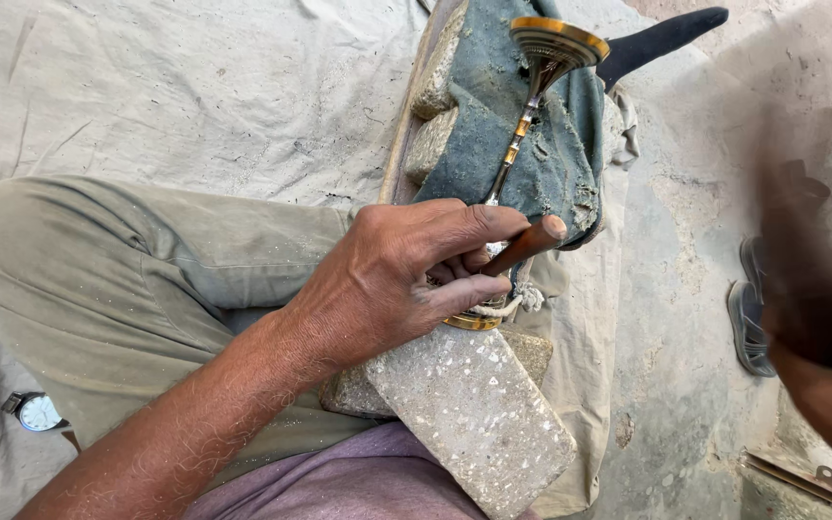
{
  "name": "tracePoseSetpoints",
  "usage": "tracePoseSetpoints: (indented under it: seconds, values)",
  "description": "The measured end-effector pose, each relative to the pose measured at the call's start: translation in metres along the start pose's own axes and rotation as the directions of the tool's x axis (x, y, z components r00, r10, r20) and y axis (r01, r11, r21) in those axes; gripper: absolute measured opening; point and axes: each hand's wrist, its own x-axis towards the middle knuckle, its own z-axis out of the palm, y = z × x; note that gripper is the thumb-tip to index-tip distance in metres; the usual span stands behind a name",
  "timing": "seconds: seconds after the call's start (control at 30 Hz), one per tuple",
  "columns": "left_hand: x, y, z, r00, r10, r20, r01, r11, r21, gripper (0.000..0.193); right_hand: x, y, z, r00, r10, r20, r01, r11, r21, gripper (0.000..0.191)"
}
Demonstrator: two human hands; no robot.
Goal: The person sits on the ground with a brass bell-shaped object braced against a stone block. They hold a small punch against the bell's surface with one hand and strike it repeatedly with a wooden mallet held in the other hand, repositioning the punch around the bell to work the metal surface.
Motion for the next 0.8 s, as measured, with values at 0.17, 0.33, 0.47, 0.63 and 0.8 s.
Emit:
tracePoseSetpoints:
  seconds: [0.17,0.33,0.47,0.63,0.8]
  values:
    - [0.002,0.002,0.001,1.000,-0.019,-0.012,0.019,0.999,-0.029,0.048,0.003,-0.001,-0.007,0.990,0.128,0.058,-0.128,0.992,-0.007,0.029]
    - [0.002,0.005,0.002,1.000,-0.021,-0.012,0.020,0.999,-0.043,0.049,0.003,-0.026,-0.023,0.990,-0.065,0.126,0.089,0.977,-0.195,0.033]
    - [0.001,0.005,0.002,0.999,-0.045,-0.022,0.043,0.996,-0.072,0.049,0.001,-0.045,-0.016,0.994,0.108,0.023,-0.110,0.944,0.311,0.031]
    - [0.001,0.004,0.003,0.998,-0.057,-0.019,0.055,0.997,-0.052,0.051,0.002,-0.044,-0.021,0.995,-0.082,0.055,0.094,0.963,-0.254,0.026]
    - [0.000,0.003,0.004,0.997,-0.063,-0.038,0.060,0.995,-0.074,0.049,0.006,-0.043,-0.020,0.997,-0.044,-0.065,0.056,0.980,0.192,0.031]
